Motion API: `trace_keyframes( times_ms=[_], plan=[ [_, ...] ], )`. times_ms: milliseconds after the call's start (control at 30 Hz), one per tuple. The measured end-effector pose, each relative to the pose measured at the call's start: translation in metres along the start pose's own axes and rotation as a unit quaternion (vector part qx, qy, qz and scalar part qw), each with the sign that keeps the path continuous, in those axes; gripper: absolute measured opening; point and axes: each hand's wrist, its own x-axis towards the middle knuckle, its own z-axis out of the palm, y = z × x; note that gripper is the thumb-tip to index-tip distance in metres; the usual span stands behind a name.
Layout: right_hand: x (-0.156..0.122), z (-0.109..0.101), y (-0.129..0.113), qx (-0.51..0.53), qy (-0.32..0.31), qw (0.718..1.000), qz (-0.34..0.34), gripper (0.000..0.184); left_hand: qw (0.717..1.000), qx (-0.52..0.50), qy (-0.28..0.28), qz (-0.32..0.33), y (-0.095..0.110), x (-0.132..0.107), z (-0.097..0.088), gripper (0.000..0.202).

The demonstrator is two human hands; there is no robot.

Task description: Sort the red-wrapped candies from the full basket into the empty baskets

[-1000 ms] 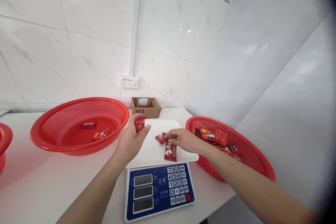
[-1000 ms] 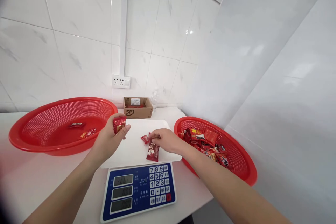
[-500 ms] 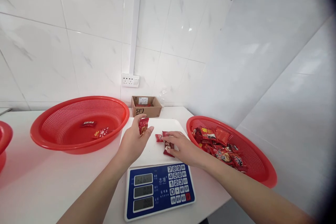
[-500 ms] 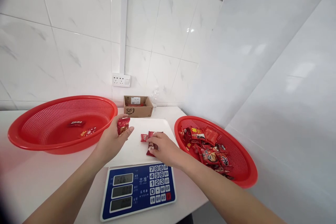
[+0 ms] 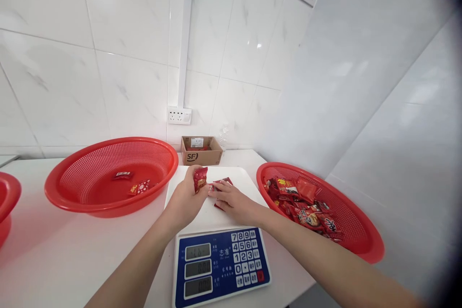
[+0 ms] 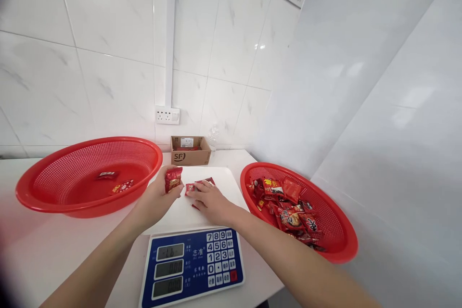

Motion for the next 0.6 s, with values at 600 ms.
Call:
trace_keyframes(
  times_ms=[600],
  plan=[
    [-0.006, -0.017, -0.025, 0.281, 0.102, 0.954, 0.028, 0.024, 0.976, 0.025, -0.218, -0.002, -0.017, -0.003, -0.004, 0.024]
  ],
)
